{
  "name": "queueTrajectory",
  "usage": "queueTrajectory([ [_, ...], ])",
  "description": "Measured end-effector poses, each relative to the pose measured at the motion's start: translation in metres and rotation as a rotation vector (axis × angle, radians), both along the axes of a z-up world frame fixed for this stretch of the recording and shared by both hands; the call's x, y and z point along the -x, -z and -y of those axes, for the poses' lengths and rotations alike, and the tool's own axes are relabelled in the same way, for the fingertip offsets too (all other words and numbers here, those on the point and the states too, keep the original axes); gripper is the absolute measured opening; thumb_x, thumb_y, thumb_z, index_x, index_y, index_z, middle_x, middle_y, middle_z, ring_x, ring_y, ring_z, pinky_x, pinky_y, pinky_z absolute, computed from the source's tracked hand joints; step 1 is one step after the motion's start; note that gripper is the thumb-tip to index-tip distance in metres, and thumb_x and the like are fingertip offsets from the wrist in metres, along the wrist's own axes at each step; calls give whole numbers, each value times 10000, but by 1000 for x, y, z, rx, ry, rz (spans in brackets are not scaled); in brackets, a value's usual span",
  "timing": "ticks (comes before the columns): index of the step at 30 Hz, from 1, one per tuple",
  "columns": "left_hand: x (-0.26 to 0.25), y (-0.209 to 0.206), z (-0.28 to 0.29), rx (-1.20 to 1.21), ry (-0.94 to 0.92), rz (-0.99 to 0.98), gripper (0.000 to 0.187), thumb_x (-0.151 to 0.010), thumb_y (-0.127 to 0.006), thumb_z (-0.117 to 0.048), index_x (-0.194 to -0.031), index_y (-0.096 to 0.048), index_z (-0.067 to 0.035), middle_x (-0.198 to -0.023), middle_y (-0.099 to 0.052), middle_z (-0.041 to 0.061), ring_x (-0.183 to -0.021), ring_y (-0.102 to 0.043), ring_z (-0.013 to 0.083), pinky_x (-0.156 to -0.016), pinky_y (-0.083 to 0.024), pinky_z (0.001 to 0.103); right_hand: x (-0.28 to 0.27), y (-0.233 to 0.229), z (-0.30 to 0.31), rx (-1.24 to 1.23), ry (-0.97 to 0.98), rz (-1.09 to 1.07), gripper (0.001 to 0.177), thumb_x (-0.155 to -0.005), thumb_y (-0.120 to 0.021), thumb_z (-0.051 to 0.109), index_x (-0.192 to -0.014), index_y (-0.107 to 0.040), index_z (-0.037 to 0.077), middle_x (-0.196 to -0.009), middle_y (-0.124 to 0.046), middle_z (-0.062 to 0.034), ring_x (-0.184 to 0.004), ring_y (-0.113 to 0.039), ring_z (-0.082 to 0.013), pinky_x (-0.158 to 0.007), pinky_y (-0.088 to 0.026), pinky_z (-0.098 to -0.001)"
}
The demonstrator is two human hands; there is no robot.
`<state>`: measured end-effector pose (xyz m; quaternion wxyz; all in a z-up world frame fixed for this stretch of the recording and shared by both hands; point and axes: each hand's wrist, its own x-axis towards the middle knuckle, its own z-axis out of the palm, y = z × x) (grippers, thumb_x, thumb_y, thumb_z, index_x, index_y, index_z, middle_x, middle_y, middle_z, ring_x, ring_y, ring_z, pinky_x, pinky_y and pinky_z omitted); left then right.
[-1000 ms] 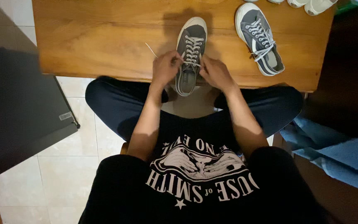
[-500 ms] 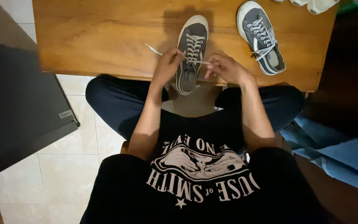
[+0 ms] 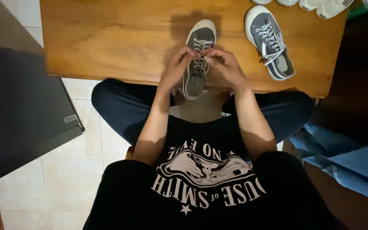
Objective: The person sits at a wooden table and re-laces a pair of grey canvas shoes, threading the laces through the eyelets and tying them. They then move to a pair of blue sneakers, re-lace them, and tie the laces. Finally, they arrange several pairs of shoes on the table.
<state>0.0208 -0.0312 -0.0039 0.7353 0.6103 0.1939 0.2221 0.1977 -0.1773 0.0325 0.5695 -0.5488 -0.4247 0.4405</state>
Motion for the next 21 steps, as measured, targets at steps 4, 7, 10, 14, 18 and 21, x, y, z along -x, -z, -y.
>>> queueTrajectory([
  [4,-5,-1,7,54,0,14,174,-1112,-484,-145,-1018,-575,-31,-1017,-663,56,-1038,-614,143,-984,-475,289,10,34,-11,58,146,-273,113,-1052,-614,111,-1098,-661,19,-1087,-714,-38,-1060,-643,-121,-991,-497,-287],
  [7,-10,3,9,61,-37,-1,238,-1128,-419,-172,-1021,-587,-42,-990,-652,41,-999,-625,133,-949,-492,282,13,55,-15,22,219,-217,91,-1063,-631,80,-1123,-637,11,-1053,-691,-40,-1014,-634,-120,-946,-505,-285],
  [10,-15,7,11,29,-66,71,230,-1143,-432,-162,-1042,-588,-27,-993,-647,55,-999,-623,141,-966,-491,302,10,57,-16,-10,236,-141,93,-1066,-639,59,-1135,-617,1,-1060,-694,-53,-1007,-646,-113,-925,-515,-270],
  [14,-12,11,17,-177,-95,-120,186,-1091,-481,-110,-1087,-635,-7,-964,-724,73,-946,-668,143,-904,-524,298,14,41,-12,3,238,-191,164,-1008,-643,43,-1158,-584,15,-1065,-722,-70,-1019,-700,-119,-923,-549,-270],
  [18,-15,12,21,-214,-185,-168,87,-1065,-563,-34,-1136,-603,-4,-971,-738,94,-889,-697,159,-818,-556,298,19,18,-9,117,251,-87,141,-1003,-657,28,-1140,-660,-3,-1081,-738,-90,-1023,-693,-147,-933,-543,-282],
  [21,-16,10,22,-284,-243,-230,295,-982,-607,13,-1211,-427,-31,-881,-735,101,-830,-728,143,-747,-560,294,22,7,-8,18,227,272,62,-992,-691,2,-1050,-689,-20,-1065,-683,-112,-1036,-673,-207,-949,-531,-308],
])
